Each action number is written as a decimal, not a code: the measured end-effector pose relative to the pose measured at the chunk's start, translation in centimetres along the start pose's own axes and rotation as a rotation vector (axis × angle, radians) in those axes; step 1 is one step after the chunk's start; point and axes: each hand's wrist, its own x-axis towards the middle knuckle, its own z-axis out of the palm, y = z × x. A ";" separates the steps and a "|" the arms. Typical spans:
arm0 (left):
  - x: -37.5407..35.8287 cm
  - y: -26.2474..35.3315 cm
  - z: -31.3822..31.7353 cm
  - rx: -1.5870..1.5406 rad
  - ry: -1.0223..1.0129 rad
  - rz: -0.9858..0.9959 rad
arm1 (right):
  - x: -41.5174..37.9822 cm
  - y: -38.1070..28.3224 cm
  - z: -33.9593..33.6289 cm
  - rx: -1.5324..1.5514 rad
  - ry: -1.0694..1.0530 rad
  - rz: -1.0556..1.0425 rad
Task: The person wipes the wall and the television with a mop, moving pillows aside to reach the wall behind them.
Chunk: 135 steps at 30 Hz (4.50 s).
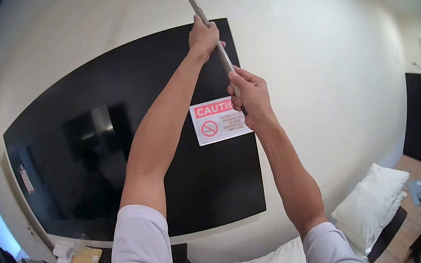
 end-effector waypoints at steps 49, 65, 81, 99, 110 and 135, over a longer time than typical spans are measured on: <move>10.8 7.7 55.6 0.120 -0.084 0.113 | 10.8 -20.1 -43.4 -0.281 0.263 -0.355; 5.0 4.8 40.2 0.150 0.100 0.153 | 6.1 -12.5 -31.1 -0.327 0.174 -0.366; -8.4 -5.3 7.6 0.180 -0.064 0.208 | 8.4 -3.1 -18.5 -0.745 0.155 -0.429; -30.8 -8.2 -22.1 0.473 -0.128 -0.019 | 3.2 -3.0 -0.2 -0.742 0.141 -0.343; -37.5 -2.5 -35.3 0.621 -0.195 0.034 | -6.5 3.7 17.2 -0.551 0.145 -0.294; -83.6 -13.3 -69.2 0.567 0.096 -0.909 | -18.4 15.8 53.1 -0.722 0.199 -0.425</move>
